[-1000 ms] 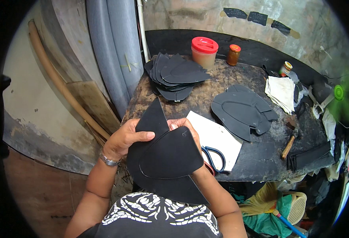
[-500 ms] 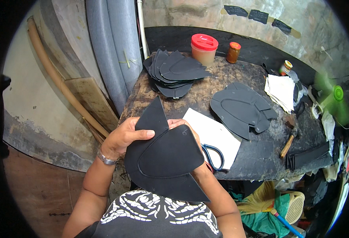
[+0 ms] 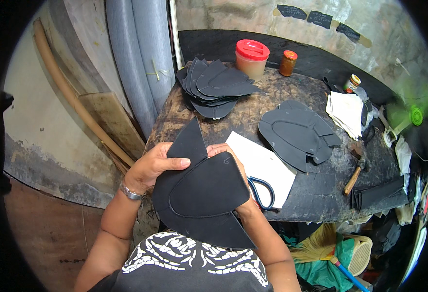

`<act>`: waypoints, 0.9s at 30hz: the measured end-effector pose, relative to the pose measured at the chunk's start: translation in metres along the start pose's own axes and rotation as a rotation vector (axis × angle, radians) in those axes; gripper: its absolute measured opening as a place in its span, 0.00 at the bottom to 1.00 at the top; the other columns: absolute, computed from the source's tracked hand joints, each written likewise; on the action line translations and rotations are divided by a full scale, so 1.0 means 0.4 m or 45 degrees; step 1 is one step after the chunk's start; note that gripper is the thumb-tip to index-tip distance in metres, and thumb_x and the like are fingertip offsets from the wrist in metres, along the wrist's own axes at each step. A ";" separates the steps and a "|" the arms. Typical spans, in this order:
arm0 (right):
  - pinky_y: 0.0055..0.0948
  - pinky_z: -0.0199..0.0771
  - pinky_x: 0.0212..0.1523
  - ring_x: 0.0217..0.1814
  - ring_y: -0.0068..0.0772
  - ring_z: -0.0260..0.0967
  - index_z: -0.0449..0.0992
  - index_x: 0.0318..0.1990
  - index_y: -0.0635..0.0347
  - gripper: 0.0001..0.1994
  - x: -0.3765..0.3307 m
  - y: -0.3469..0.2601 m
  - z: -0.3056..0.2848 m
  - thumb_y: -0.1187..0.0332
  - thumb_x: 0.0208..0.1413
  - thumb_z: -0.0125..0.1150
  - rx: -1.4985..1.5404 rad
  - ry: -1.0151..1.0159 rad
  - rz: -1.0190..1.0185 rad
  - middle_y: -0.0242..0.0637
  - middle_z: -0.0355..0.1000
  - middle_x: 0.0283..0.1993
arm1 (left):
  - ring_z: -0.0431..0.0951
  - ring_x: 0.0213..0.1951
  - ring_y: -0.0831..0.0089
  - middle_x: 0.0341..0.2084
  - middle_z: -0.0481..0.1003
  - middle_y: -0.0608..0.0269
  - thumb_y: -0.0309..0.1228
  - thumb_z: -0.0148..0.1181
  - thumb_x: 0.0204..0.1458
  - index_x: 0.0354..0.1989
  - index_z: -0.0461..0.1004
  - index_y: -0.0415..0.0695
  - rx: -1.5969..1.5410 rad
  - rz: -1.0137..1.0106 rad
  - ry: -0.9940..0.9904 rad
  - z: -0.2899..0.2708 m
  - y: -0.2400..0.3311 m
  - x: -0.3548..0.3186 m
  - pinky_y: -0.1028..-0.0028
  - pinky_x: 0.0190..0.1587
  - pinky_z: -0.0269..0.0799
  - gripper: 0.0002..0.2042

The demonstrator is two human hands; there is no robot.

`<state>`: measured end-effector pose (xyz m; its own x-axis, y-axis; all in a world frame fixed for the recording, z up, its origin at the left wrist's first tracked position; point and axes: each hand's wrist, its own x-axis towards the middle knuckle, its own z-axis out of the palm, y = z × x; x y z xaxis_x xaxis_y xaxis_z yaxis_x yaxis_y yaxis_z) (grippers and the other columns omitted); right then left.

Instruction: The person repeatedly picks up black rubber pieces from a stack, inspects their edges, and uses scissors to trim small sections. They place each trimmed piece onto a separate pile on the table.

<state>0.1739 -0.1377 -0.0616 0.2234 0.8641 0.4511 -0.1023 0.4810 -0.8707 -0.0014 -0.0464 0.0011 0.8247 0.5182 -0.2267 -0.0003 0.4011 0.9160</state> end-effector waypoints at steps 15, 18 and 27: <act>0.23 0.63 0.49 0.46 0.27 0.64 0.71 0.36 0.64 0.06 0.013 -0.013 -0.019 0.72 0.51 0.54 -0.129 -0.066 0.070 0.37 0.66 0.44 | 0.77 0.38 0.76 0.39 0.77 0.56 0.27 0.62 0.49 0.46 0.72 0.32 -0.029 -0.057 -0.024 -0.014 -0.011 0.014 0.80 0.42 0.73 0.17; 0.23 0.63 0.49 0.46 0.27 0.64 0.71 0.34 0.65 0.05 0.011 -0.022 -0.025 0.72 0.53 0.55 -0.244 -0.050 0.130 0.37 0.66 0.43 | 0.77 0.37 0.76 0.38 0.77 0.56 0.27 0.62 0.49 0.46 0.72 0.32 -0.046 -0.069 -0.032 -0.015 -0.019 0.018 0.79 0.41 0.73 0.17; 0.22 0.63 0.48 0.44 0.23 0.63 0.69 0.33 0.62 0.06 0.011 -0.033 -0.012 0.69 0.56 0.55 -0.162 0.006 0.328 0.34 0.65 0.41 | 0.77 0.39 0.76 0.39 0.76 0.55 0.28 0.62 0.50 0.48 0.70 0.30 -0.008 -0.105 -0.022 -0.018 -0.028 0.016 0.79 0.43 0.73 0.19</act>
<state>0.1810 -0.1410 -0.0491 0.2104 0.9546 0.2110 -0.0340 0.2229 -0.9743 -0.0002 -0.0420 -0.0131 0.8315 0.4703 -0.2958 0.0646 0.4470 0.8922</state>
